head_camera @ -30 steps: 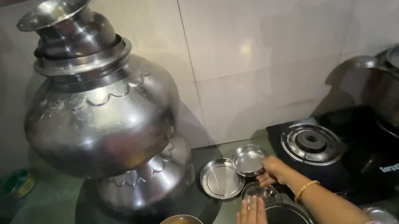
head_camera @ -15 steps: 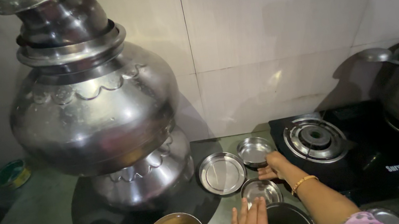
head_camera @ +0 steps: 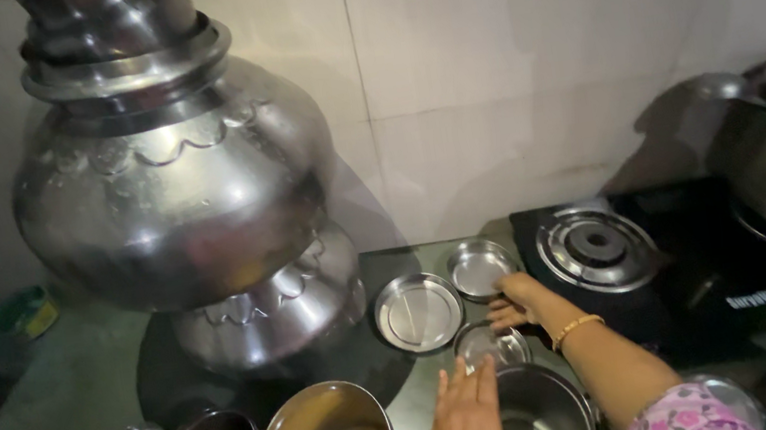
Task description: The person takes plastic jars and containers from a shelf and closes them with their lids, then sorts and stacks stainless steel canisters and bowls on the counter, matching lids to containers and pressing lids on securely.
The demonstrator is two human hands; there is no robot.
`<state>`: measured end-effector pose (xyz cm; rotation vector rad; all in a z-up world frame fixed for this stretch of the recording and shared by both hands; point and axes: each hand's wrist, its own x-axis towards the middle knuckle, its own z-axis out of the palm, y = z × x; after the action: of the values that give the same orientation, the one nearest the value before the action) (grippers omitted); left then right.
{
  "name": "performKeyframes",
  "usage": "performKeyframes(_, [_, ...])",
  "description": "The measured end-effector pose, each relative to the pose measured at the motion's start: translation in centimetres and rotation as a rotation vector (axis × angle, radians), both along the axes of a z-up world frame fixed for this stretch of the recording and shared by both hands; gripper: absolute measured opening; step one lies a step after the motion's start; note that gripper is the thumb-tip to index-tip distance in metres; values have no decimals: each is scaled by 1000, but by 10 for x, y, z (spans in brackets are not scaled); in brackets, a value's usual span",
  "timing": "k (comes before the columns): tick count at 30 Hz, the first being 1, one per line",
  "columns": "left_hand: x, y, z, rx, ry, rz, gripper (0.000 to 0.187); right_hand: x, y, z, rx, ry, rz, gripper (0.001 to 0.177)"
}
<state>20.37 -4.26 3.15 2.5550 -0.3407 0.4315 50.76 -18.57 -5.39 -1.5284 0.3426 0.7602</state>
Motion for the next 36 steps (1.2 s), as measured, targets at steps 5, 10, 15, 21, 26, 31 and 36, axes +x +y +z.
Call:
performKeyframes(5, [-12,6,30,38,19,32,63,-34,2,60,-345,-304,183,48])
performKeyframes(10, [-24,10,54,45,-6,4,74,-133,-22,156,-584,-954,367,55])
performKeyframes(15, [-31,4,81,39,96,25,79,-255,-46,247,-137,-946,207,71])
performKeyframes(21, [-71,-9,114,-266,-308,-48,59,-361,-79,297,-42,-1248,-54,65])
performKeyframes(26, [-111,-21,131,-472,-336,-223,13,-405,-110,267,-154,-1016,-311,27])
performKeyframes(31, [-120,-35,125,-544,-282,-287,16,-418,-118,221,-261,-867,-391,24])
performKeyframes(36, [-127,-46,111,-533,-201,-206,27,-431,-112,207,-831,-814,32,32])
